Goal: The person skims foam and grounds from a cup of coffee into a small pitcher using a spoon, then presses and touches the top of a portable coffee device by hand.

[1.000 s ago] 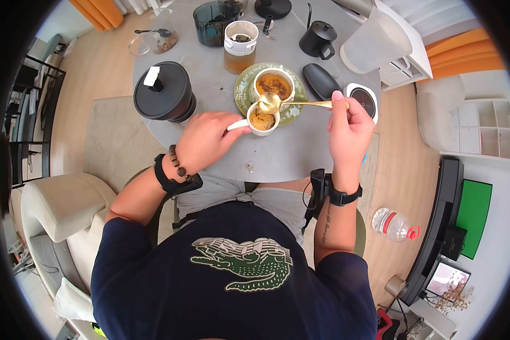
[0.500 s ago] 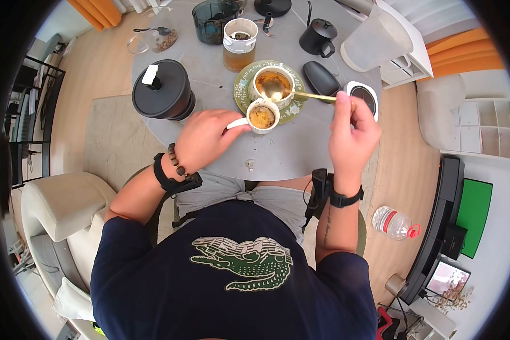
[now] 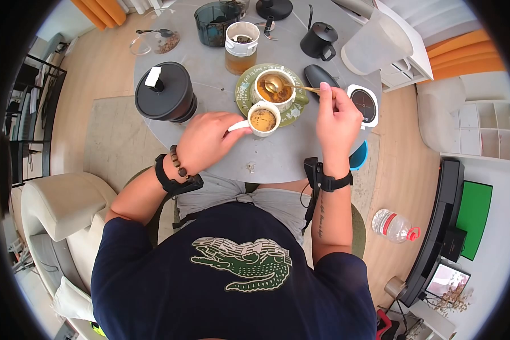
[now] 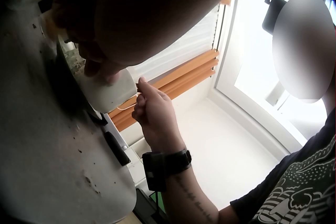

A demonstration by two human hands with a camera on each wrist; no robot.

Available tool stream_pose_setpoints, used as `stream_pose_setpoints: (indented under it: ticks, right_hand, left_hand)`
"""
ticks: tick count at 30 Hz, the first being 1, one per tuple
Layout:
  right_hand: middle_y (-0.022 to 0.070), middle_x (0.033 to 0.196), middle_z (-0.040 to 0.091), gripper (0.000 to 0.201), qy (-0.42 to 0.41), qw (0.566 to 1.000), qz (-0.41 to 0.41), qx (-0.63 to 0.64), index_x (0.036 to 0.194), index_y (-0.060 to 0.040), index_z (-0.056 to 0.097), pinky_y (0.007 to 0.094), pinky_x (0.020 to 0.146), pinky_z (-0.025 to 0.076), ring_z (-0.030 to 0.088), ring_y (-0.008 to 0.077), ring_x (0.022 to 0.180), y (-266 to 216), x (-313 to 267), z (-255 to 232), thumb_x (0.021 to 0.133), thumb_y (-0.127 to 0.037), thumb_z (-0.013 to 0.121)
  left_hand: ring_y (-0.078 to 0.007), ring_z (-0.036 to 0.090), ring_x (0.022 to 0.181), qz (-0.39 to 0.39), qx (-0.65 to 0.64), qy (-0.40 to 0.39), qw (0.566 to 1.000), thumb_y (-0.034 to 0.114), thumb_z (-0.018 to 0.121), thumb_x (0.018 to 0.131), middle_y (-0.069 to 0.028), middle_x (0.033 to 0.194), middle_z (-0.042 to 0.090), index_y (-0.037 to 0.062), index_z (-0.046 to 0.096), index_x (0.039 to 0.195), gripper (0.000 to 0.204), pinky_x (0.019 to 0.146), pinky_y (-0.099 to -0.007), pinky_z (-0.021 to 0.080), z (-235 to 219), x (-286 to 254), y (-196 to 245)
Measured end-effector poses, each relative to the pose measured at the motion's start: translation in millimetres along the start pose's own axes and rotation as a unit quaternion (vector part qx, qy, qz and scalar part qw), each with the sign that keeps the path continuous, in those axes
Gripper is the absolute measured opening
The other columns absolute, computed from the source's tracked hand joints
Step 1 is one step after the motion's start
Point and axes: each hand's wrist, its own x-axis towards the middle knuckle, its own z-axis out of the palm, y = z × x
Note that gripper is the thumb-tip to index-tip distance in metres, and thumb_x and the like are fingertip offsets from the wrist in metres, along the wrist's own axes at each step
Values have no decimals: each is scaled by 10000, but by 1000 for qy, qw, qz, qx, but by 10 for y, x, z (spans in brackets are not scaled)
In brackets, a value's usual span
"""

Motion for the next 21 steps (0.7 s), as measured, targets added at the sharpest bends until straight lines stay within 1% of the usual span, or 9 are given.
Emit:
stream_pose_setpoints:
  ticks: [1,3,6,9,12,13,14,15,21]
  right_hand:
    - [-9,636,564,342,1,1000,0,0,982,37,814,279,567,381,460,61,611,14,4,-3,1094,-286,791]
    - [-62,658,538,358,-23,1000,1,-21,962,12,797,257,555,343,465,31,603,46,16,-12,1121,-307,768]
    - [-64,652,529,379,-25,999,26,2,955,11,804,262,551,337,457,31,597,101,32,10,1124,-325,762]
    - [-64,643,531,400,-33,998,47,16,940,12,814,264,545,334,451,33,585,94,37,32,1125,-338,759]
    - [-62,634,538,410,-44,998,50,6,939,13,826,263,539,337,455,32,575,112,51,39,1122,-349,762]
    - [-62,634,538,410,-44,998,50,6,939,13,826,263,539,337,455,32,575,101,52,35,1122,-349,762]
    - [-40,639,572,409,-47,997,63,5,944,27,824,273,568,361,469,48,604,74,52,30,1113,-341,765]
    - [-19,643,605,409,-51,996,77,3,948,41,822,282,598,385,483,63,633,60,51,28,1104,-333,768]
    - [-25,644,596,405,-53,994,89,16,942,43,822,287,598,381,468,59,630,92,64,31,1105,-324,767]
  left_hand:
    - [-402,749,841,2,0,1,1000,356,730,1077,-153,914,782,61,789,987,315,734,-525,582,1,2,-1]
    - [-402,749,839,3,0,3,1000,357,730,1077,-152,915,782,61,789,987,316,733,-524,583,3,0,-2]
    - [-403,749,835,-1,1,1,1000,359,730,1078,-152,911,782,60,789,986,318,730,-523,583,5,-3,0]
    - [-403,750,833,1,0,5,1000,361,729,1079,-153,907,781,59,786,983,322,729,-523,583,5,-4,2]
    - [-404,749,831,5,6,5,1000,364,730,1079,-153,904,781,58,783,979,327,729,-524,583,9,-5,-6]
    - [-389,736,797,9,4,14,1000,359,748,1065,-144,870,761,67,799,992,305,707,-504,569,25,-8,-21]
    - [-374,723,762,14,2,24,1000,353,767,1052,-136,835,742,76,814,1006,285,686,-485,555,37,-9,-33]
    - [-374,723,762,14,2,24,1000,353,767,1052,-136,835,742,76,814,1006,285,686,-485,555,41,-10,-38]
    - [-374,725,765,11,6,21,1000,360,765,1054,-137,843,748,78,814,1005,290,685,-485,555,50,-14,-47]
